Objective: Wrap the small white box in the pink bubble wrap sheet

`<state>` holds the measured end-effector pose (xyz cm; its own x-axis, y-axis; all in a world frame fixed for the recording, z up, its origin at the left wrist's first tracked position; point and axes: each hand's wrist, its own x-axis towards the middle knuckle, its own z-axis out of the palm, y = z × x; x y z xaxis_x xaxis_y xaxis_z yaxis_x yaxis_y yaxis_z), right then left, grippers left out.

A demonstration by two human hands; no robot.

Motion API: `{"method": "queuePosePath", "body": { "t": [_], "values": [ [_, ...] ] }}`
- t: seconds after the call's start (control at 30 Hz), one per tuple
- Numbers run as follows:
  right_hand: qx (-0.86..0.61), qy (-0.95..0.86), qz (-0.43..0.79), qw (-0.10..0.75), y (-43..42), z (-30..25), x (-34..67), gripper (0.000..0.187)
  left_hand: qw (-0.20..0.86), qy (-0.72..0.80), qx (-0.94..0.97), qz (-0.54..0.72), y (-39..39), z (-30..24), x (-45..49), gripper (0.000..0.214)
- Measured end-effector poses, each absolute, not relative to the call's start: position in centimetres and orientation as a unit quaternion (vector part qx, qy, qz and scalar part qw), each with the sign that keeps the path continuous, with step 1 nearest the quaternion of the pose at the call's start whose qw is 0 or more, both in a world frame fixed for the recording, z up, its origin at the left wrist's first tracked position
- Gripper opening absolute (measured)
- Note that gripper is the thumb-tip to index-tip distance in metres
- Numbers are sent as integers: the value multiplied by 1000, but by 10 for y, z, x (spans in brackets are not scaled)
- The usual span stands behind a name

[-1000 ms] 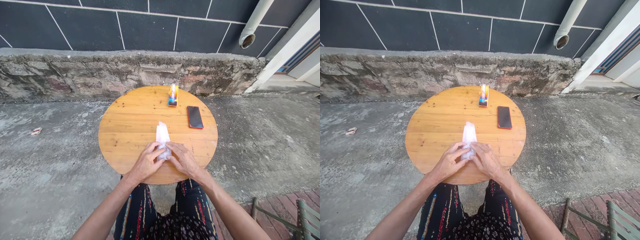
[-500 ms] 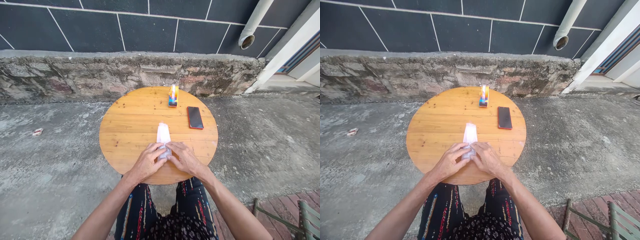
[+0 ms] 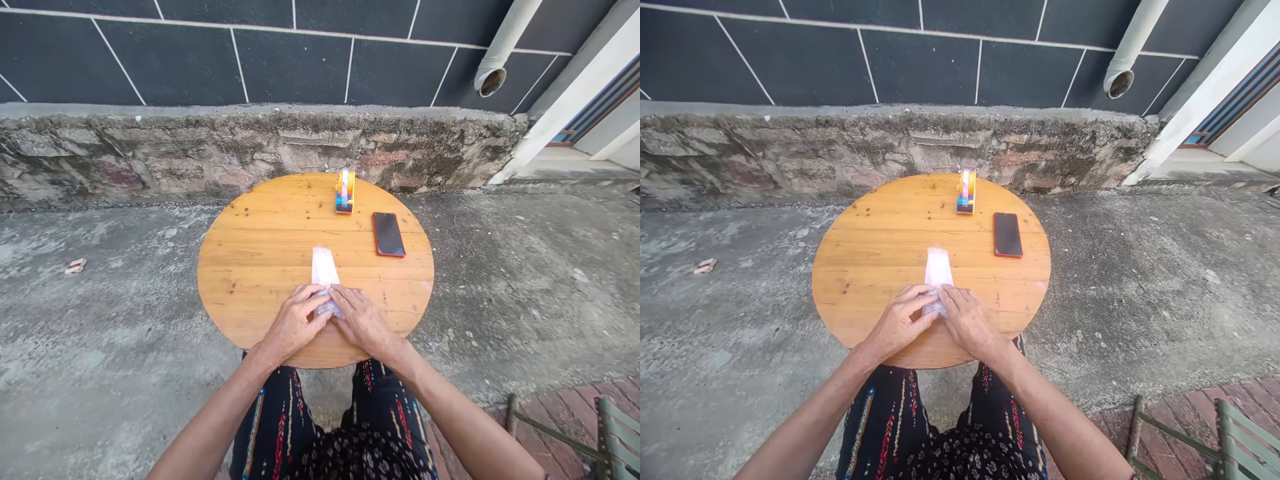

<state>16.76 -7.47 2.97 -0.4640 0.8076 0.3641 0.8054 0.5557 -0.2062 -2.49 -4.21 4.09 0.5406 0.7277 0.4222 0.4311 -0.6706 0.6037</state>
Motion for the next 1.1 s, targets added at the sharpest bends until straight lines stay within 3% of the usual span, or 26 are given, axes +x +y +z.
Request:
{"method": "queuePosePath", "body": {
  "t": [0.2, 0.57, 0.73, 1.1],
  "values": [
    [-469, -854, 49, 221, -72, 43, 168, 40, 263, 350, 834, 335, -44, 42, -25, 29],
    [-473, -852, 152, 164, -62, 67, 170, 34, 446, 377, 749, 313, -29, 61, -37, 29],
    [-484, -851, 148, 143, -63, 66, 168, 31, 412, 482, 694, 340, -6, 52, -32, 28],
    [-483, -851, 159, 134, -59, 72, 169, 31, 275, 564, 758, 177, 18, 53, -5, 23]
  ]
}}
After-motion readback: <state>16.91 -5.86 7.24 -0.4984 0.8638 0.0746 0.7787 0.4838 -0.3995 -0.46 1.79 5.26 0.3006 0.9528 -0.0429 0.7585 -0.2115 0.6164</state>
